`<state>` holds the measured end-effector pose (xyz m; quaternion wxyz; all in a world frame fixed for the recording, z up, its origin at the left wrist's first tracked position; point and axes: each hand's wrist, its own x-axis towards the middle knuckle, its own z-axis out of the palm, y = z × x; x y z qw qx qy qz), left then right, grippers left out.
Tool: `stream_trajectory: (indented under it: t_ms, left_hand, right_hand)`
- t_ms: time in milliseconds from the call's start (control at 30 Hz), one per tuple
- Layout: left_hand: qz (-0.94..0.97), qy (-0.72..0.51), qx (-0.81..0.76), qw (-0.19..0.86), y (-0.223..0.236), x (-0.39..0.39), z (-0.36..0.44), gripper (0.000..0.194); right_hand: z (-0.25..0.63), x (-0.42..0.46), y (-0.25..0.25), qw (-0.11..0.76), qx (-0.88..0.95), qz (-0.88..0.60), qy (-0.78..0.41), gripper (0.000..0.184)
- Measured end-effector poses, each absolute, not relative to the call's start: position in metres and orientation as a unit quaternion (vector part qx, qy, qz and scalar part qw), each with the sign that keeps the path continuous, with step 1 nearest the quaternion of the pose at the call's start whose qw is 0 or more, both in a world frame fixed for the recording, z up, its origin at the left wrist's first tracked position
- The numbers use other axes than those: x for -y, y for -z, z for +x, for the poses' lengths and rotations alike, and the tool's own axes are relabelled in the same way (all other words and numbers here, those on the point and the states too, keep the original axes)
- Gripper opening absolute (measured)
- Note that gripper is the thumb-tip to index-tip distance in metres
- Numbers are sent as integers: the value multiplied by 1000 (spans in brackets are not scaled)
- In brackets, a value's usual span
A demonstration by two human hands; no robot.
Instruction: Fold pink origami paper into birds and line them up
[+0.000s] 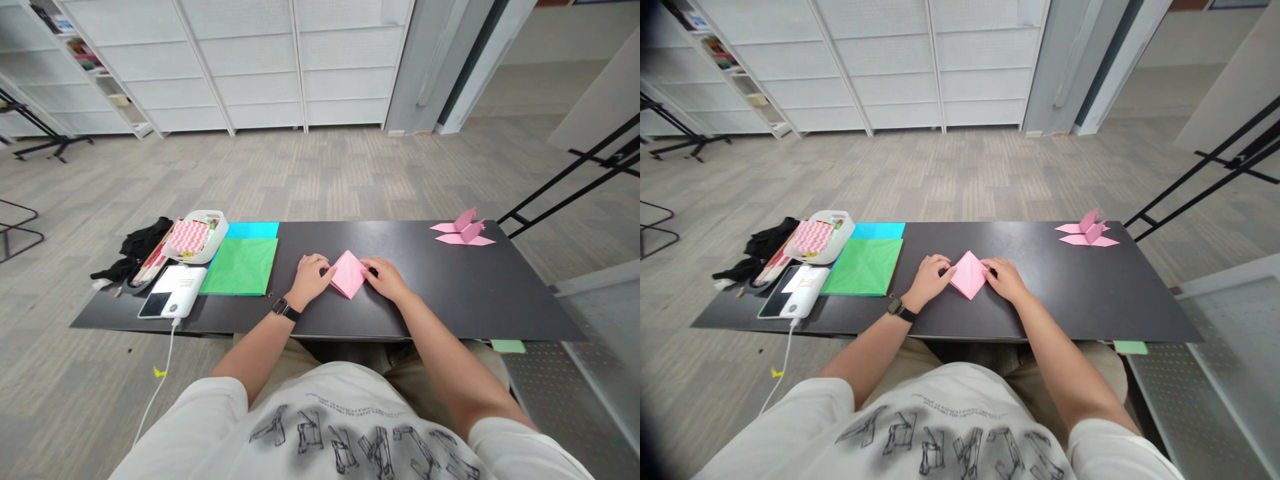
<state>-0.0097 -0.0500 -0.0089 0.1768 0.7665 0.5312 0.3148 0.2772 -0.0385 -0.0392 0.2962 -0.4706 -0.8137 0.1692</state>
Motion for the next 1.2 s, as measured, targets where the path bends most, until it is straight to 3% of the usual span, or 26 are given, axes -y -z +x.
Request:
stream_trajectory:
  t_ms: [500, 700, 1200]
  left_hand:
    - [767, -279, -553, 168, 20, -35, -11, 30]
    - [760, -280, -543, 222, 18, -28, -18, 29]
    - [785, -245, -534, 196, 14, -17, -22, 31]
  right_hand:
    - [265, -30, 33, 267, 839, -432, -193, 36]
    - [268, -27, 28, 247, 850, -422, -193, 35]
    - [270, -15, 24, 230, 860, -416, -187, 33]
